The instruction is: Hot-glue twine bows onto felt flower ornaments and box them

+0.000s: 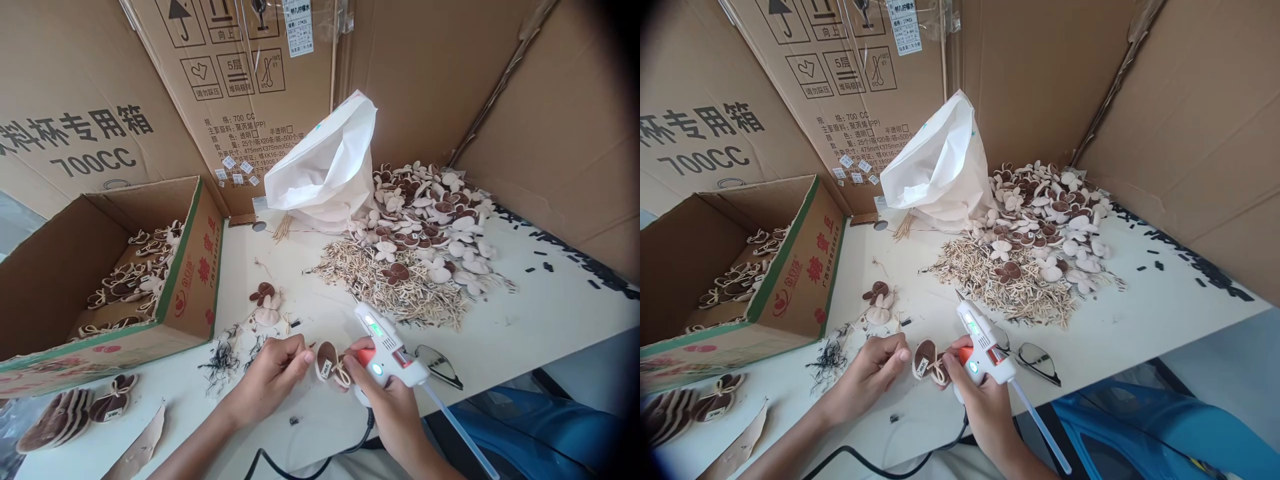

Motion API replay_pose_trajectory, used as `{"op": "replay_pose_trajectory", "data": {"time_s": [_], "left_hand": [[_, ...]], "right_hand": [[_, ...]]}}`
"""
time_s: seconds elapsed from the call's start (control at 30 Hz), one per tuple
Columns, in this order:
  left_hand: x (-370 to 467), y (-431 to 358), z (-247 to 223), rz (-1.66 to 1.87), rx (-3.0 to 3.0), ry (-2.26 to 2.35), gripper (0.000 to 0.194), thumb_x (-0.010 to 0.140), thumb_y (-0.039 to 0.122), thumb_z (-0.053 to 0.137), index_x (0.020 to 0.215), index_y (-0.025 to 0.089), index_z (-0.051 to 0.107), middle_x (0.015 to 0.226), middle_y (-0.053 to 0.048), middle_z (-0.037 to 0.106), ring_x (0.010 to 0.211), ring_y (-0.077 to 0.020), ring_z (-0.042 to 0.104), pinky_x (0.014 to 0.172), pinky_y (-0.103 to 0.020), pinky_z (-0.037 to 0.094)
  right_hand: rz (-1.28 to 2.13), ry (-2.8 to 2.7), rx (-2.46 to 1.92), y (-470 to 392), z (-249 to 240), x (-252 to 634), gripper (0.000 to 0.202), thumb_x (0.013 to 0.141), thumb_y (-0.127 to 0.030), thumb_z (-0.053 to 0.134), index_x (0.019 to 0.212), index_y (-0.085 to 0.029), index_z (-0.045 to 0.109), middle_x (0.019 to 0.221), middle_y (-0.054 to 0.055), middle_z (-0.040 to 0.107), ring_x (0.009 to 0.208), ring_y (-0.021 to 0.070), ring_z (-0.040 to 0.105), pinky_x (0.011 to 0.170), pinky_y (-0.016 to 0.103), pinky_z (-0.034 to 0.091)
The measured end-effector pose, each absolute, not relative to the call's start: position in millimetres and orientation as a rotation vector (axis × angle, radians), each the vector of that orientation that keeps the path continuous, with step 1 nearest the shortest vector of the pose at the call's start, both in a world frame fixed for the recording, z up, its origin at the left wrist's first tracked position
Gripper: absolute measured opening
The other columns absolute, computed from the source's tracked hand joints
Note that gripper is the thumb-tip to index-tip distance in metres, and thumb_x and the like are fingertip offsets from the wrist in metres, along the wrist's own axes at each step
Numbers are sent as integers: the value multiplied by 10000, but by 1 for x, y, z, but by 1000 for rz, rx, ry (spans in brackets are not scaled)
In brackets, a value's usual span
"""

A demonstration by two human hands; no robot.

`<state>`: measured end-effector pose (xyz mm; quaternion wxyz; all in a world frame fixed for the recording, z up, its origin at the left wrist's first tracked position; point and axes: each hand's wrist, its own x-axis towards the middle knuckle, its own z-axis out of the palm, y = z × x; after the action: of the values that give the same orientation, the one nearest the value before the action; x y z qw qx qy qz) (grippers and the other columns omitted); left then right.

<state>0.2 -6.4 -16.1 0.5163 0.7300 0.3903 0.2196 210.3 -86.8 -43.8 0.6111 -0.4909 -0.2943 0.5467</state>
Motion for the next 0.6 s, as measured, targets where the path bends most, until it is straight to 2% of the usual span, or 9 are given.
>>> {"op": "replay_pose_trajectory", "data": {"time_s": [0.13, 0.23, 0.3, 0.4, 0.5, 0.6], "left_hand": [[3, -6, -15, 591, 1674, 979, 546, 1128, 608, 491, 746, 221, 439, 612, 38, 498, 584, -128, 386, 577, -276, 284], [4, -4, -12, 665, 1648, 1008, 467, 1128, 564, 529, 829, 205, 545, 750, -6, 610, 675, -145, 465, 644, -268, 360], [4, -3, -10, 718, 1630, 1015, 370, 1096, 533, 620, 926, 209, 569, 862, -22, 659, 731, -152, 476, 689, -267, 386], [4, -3, -7, 696, 1641, 1040, 339, 1040, 528, 722, 996, 218, 591, 830, 10, 600, 712, -151, 406, 670, -262, 357], [6, -6, -2, 572, 1716, 986, 410, 1093, 565, 607, 914, 201, 663, 705, 21, 527, 648, -150, 372, 616, -276, 310], [9, -9, 3, 543, 1790, 876, 506, 1120, 571, 533, 823, 192, 691, 684, -12, 608, 619, -155, 439, 595, -285, 336]], "right_hand": [[1266, -694, -1114, -86, -45, 211, 230, 986, -431, 837, 1027, -259, 690, 765, 21, 766, 706, 239, 712, 663, 340, 533], [1283, -682, -1074, -85, -44, 210, 206, 991, -410, 834, 1007, -269, 685, 750, -1, 742, 688, 216, 681, 658, 329, 529], [1286, -668, -1066, -85, -43, 210, 207, 983, -396, 845, 1016, -271, 684, 755, -5, 743, 672, 209, 675, 647, 324, 527], [1270, -678, -1091, -85, -42, 209, 229, 972, -416, 851, 1018, -259, 690, 757, 8, 757, 679, 228, 700, 645, 334, 533], [1242, -675, -1150, -85, -41, 210, 257, 958, -438, 862, 1027, -259, 690, 759, 1, 758, 679, 227, 703, 656, 333, 545], [1225, -684, -1186, -86, -37, 210, 284, 930, -442, 891, 1025, -260, 695, 777, -8, 757, 675, 214, 694, 657, 323, 559]]}}
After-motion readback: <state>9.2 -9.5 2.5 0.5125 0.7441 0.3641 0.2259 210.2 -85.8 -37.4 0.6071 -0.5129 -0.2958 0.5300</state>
